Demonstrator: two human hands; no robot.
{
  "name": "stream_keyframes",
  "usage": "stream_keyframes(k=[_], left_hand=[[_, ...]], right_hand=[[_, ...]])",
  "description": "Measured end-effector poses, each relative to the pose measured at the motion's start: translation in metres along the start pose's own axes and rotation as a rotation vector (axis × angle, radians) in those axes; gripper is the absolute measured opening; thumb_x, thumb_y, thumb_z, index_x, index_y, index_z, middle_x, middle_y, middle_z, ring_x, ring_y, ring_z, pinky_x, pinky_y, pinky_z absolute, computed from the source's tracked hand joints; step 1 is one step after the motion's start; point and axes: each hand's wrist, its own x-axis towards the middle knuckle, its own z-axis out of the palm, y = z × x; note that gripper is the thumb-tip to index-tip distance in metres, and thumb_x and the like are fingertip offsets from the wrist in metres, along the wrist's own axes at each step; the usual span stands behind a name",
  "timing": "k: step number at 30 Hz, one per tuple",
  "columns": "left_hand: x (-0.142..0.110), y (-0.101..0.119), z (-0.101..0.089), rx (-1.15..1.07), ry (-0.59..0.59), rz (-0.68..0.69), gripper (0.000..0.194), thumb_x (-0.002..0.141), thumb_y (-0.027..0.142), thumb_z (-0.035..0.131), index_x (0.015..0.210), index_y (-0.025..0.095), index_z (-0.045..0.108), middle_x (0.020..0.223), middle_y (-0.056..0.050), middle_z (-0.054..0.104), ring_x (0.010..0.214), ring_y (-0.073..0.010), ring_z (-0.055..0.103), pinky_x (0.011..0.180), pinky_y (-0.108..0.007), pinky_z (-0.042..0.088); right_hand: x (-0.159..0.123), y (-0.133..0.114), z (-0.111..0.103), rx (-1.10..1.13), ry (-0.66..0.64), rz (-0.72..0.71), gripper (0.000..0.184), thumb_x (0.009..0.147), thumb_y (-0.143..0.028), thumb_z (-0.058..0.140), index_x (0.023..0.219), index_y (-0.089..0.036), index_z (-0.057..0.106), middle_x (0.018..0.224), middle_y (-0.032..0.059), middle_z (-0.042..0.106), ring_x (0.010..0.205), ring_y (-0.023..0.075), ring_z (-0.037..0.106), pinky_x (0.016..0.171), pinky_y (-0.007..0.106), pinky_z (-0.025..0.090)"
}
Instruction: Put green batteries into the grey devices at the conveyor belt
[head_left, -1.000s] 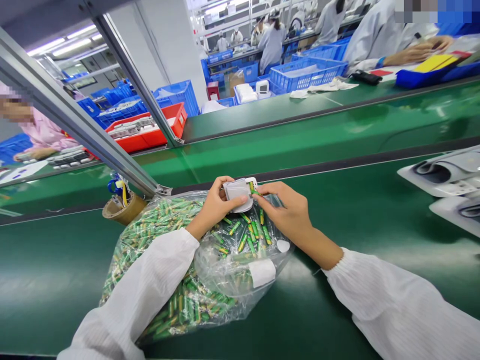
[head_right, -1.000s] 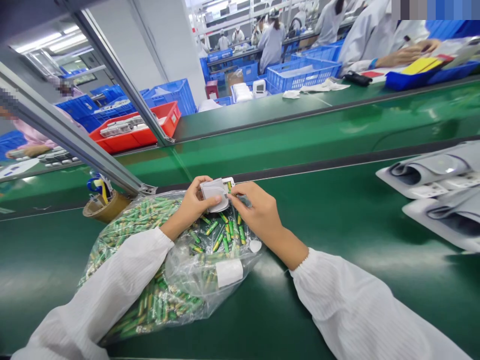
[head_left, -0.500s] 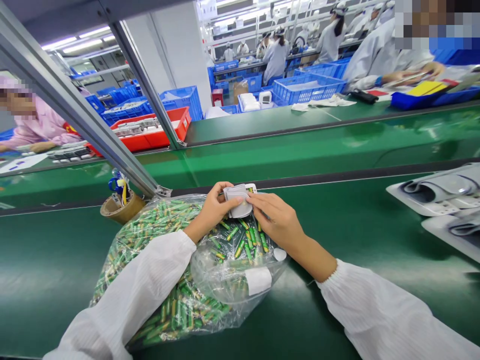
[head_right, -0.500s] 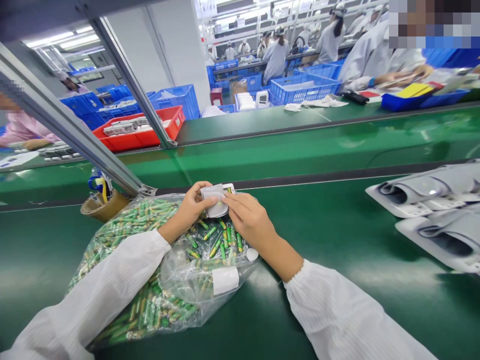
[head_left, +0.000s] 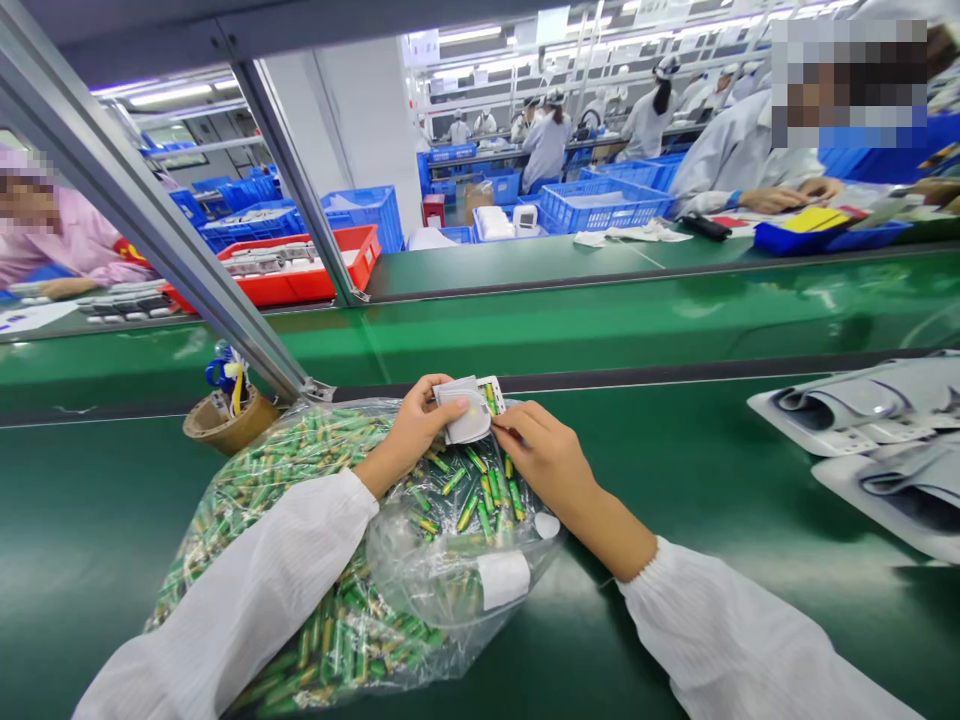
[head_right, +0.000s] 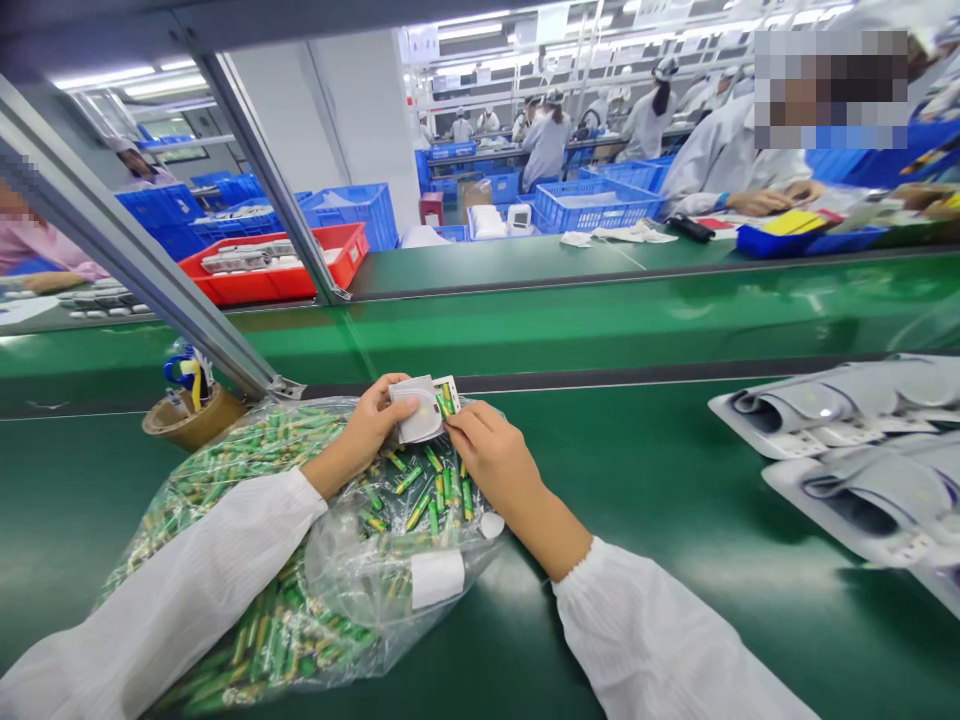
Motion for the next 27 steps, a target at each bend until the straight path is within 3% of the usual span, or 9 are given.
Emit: stream_keyframes(k=[8, 11, 15, 18, 24, 27], left_hand=[[-0.002, 0.0, 0.0, 0.028, -0.023, 0.002, 0.076, 0.062, 0.058, 0.095, 0.111, 0.017, 0.055, 0.099, -0.003, 0.066, 0.084, -0.014, 0.062, 0.073, -0.023, 0.053], [-0.002, 0.0, -0.001, 0.049, -0.046, 0.039, 0.07, 0.066, 0.058, 0.093, 0.11, 0.018, 0.055, 0.095, -0.002, 0.064, 0.08, -0.0136, 0.06, 0.07, -0.022, 0.05], [-0.002, 0.0, -0.002, 0.07, -0.094, 0.087, 0.066, 0.067, 0.058, 0.091, 0.107, 0.019, 0.056, 0.093, -0.001, 0.061, 0.08, -0.0138, 0.058, 0.07, -0.022, 0.049], [-0.002, 0.001, -0.003, 0.069, -0.113, 0.083, 0.067, 0.066, 0.06, 0.091, 0.106, 0.019, 0.057, 0.092, -0.001, 0.059, 0.079, -0.0129, 0.055, 0.072, -0.022, 0.048], [-0.003, 0.007, -0.003, 0.088, -0.177, 0.079, 0.065, 0.065, 0.058, 0.092, 0.105, 0.018, 0.058, 0.091, -0.001, 0.059, 0.076, -0.0125, 0.055, 0.068, -0.022, 0.047], [-0.005, 0.009, -0.002, 0.129, -0.256, 0.078, 0.063, 0.062, 0.049, 0.095, 0.101, 0.018, 0.057, 0.091, -0.002, 0.061, 0.075, -0.0128, 0.056, 0.066, -0.022, 0.048]], right_hand=[[-0.001, -0.001, -0.001, 0.005, 0.001, 0.084, 0.014, 0.103, -0.019, 0.06, 0.106, -0.017, 0.073, 0.098, 0.008, 0.065, 0.091, 0.0143, 0.064, 0.08, 0.031, 0.059], [-0.003, -0.001, 0.001, 0.137, 0.045, 0.263, 0.027, 0.1, -0.024, 0.063, 0.125, -0.018, 0.071, 0.118, 0.0124, 0.061, 0.097, 0.014, 0.066, 0.079, 0.029, 0.063], [-0.008, 0.001, 0.01, 0.546, -0.06, 0.57, 0.062, 0.096, -0.034, 0.065, 0.153, -0.016, 0.047, 0.133, 0.0167, 0.064, 0.103, 0.0163, 0.072, 0.085, 0.031, 0.067], [-0.008, 0.001, 0.014, 0.768, -0.103, 0.718, 0.059, 0.093, -0.04, 0.067, 0.142, -0.013, 0.053, 0.124, 0.0167, 0.07, 0.098, 0.0171, 0.074, 0.088, 0.031, 0.066], [0.002, -0.001, 0.012, 0.831, -0.018, 0.886, 0.049, 0.074, -0.036, 0.076, 0.114, -0.013, 0.061, 0.103, 0.0117, 0.074, 0.08, 0.0149, 0.07, 0.063, 0.022, 0.056], [0.004, 0.0, 0.012, 0.831, -0.001, 0.966, 0.043, 0.067, -0.031, 0.071, 0.105, -0.013, 0.06, 0.097, 0.0097, 0.073, 0.076, 0.0145, 0.068, 0.062, 0.022, 0.054]])
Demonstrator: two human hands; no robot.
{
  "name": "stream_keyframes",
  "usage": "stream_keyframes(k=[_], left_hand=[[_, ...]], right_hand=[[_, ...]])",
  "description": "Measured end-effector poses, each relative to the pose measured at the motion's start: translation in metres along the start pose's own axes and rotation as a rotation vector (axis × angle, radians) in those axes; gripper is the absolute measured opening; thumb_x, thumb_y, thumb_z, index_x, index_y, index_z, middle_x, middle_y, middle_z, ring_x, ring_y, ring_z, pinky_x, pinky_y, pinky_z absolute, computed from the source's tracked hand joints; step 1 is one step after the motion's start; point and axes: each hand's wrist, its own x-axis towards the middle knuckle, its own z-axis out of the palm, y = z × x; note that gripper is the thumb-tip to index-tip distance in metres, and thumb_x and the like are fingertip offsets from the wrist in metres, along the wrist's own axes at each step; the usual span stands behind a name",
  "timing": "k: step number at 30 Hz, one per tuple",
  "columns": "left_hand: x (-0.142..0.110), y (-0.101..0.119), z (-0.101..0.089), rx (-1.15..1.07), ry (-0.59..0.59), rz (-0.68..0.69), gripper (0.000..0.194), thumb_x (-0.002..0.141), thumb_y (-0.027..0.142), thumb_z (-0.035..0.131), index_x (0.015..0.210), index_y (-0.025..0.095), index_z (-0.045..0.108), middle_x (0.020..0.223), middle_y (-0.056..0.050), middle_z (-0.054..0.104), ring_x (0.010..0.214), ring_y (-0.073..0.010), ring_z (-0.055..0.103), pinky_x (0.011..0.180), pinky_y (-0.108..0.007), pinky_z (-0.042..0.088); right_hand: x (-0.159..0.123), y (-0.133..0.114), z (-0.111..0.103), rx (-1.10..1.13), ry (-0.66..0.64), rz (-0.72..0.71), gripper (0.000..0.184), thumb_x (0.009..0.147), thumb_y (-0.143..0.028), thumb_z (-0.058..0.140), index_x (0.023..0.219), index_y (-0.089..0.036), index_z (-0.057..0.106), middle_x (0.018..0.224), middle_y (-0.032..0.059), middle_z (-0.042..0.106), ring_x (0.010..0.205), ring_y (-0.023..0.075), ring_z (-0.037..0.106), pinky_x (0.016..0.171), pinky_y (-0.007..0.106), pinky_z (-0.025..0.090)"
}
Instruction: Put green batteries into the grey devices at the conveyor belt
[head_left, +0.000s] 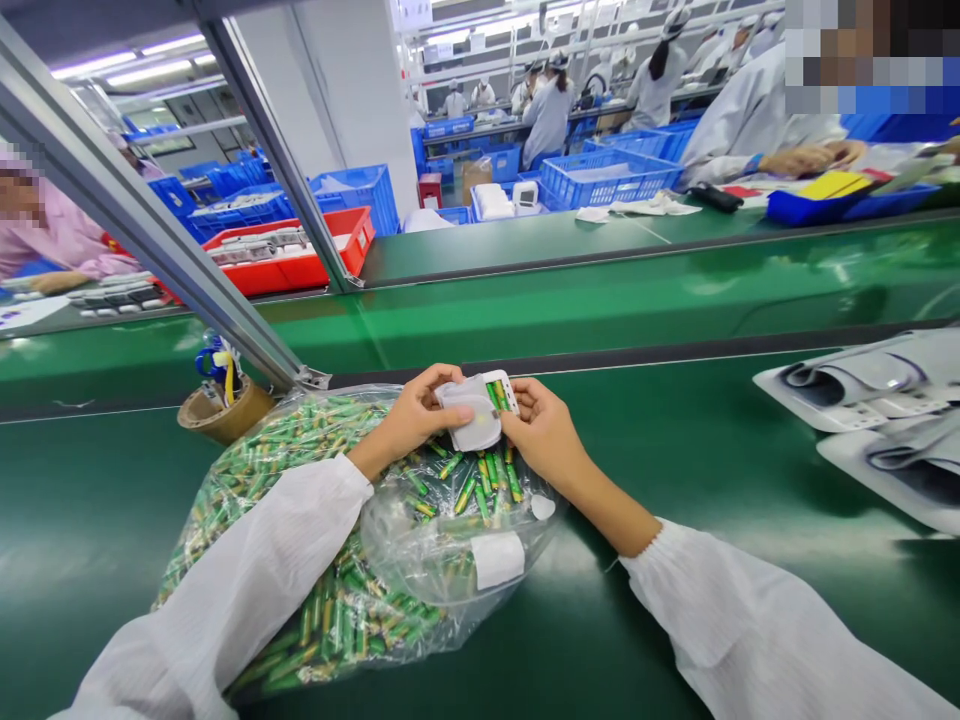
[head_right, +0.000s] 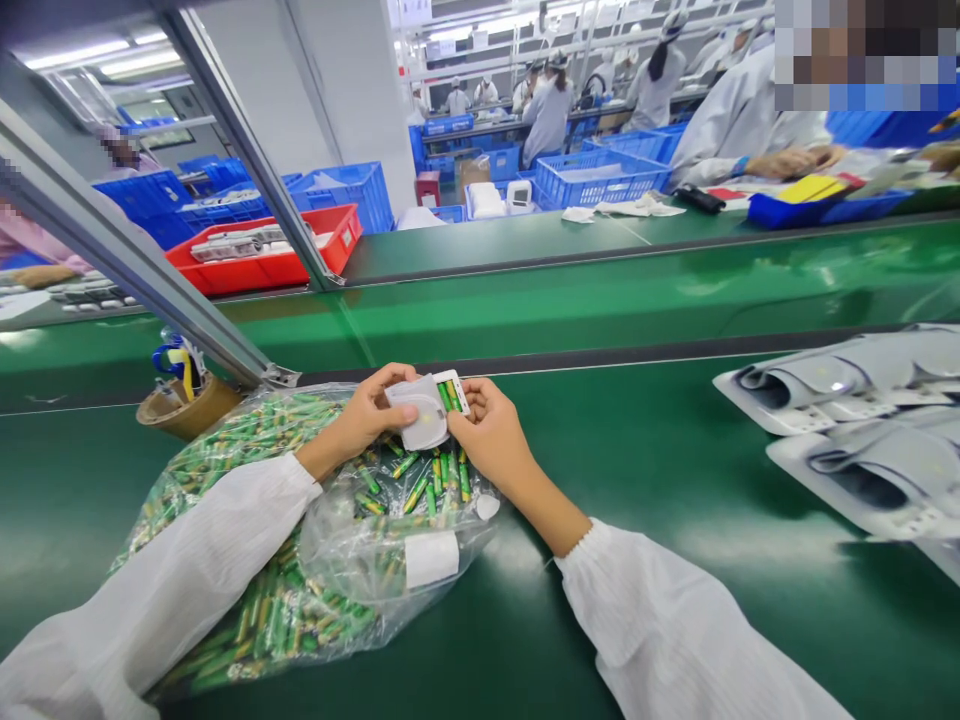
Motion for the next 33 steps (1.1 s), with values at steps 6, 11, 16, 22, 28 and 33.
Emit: stream_keyframes(k=[6, 11, 16, 22, 28, 33], left_hand=[[0.002, -0.006, 0.002, -0.003, 0.132, 0.002, 0.07, 0.064, 0.06, 0.093, 0.106, 0.017, 0.058, 0.092, -0.002, 0.063, 0.074, -0.0121, 0.056, 0.066, -0.022, 0.048], [0.007, -0.018, -0.003, 0.099, 0.324, 0.05, 0.073, 0.074, 0.074, 0.081, 0.112, 0.017, 0.056, 0.095, -0.003, 0.062, 0.081, -0.0148, 0.058, 0.07, -0.024, 0.048], [0.002, -0.026, -0.004, 0.333, 0.28, 0.076, 0.062, 0.089, 0.063, 0.074, 0.127, 0.019, 0.052, 0.114, -0.006, 0.063, 0.096, -0.0173, 0.06, 0.085, -0.028, 0.049], [0.0, -0.016, -0.008, 0.495, 0.298, 0.131, 0.057, 0.101, 0.063, 0.056, 0.137, 0.02, 0.048, 0.137, -0.012, 0.057, 0.126, -0.0238, 0.055, 0.111, -0.038, 0.041], [0.006, -0.014, -0.015, 0.625, 0.427, 0.093, 0.072, 0.091, 0.079, 0.055, 0.13, 0.018, 0.052, 0.129, -0.014, 0.059, 0.119, -0.0301, 0.057, 0.105, -0.046, 0.045], [0.038, -0.002, -0.03, 0.645, 0.543, 0.367, 0.058, 0.086, 0.063, 0.071, 0.118, 0.016, 0.06, 0.118, -0.011, 0.062, 0.105, -0.0277, 0.061, 0.096, -0.045, 0.048]], right_hand=[[-0.004, -0.003, -0.001, -0.158, 0.04, -0.021, 0.037, 0.082, -0.047, 0.068, 0.099, -0.016, 0.059, 0.082, 0.0028, 0.066, 0.052, 0.0075, 0.049, 0.047, 0.021, 0.036], [-0.014, -0.009, -0.006, -0.69, -0.107, -0.419, 0.04, 0.102, -0.043, 0.053, 0.074, -0.016, 0.055, 0.063, 0.0008, 0.053, 0.058, 0.0093, 0.045, 0.058, 0.026, 0.032], [-0.025, -0.011, -0.005, -1.116, -0.449, -0.669, 0.053, 0.097, -0.059, 0.065, 0.126, -0.016, 0.068, 0.117, 0.0123, 0.067, 0.1, 0.0278, 0.06, 0.082, 0.042, 0.051], [-0.023, -0.022, 0.0, -1.205, -0.606, -0.612, 0.048, 0.1, -0.055, 0.061, 0.133, -0.021, 0.07, 0.123, 0.0134, 0.061, 0.108, 0.03, 0.058, 0.091, 0.048, 0.052], [-0.016, -0.05, -0.001, -1.296, -0.727, -0.533, 0.04, 0.097, -0.049, 0.061, 0.118, -0.018, 0.073, 0.111, 0.0087, 0.066, 0.086, 0.0226, 0.06, 0.071, 0.038, 0.044], [-0.009, -0.089, -0.019, -1.293, -0.844, -0.339, 0.053, 0.094, -0.05, 0.064, 0.14, -0.024, 0.068, 0.123, 0.0076, 0.065, 0.078, 0.0167, 0.052, 0.06, 0.032, 0.039]])
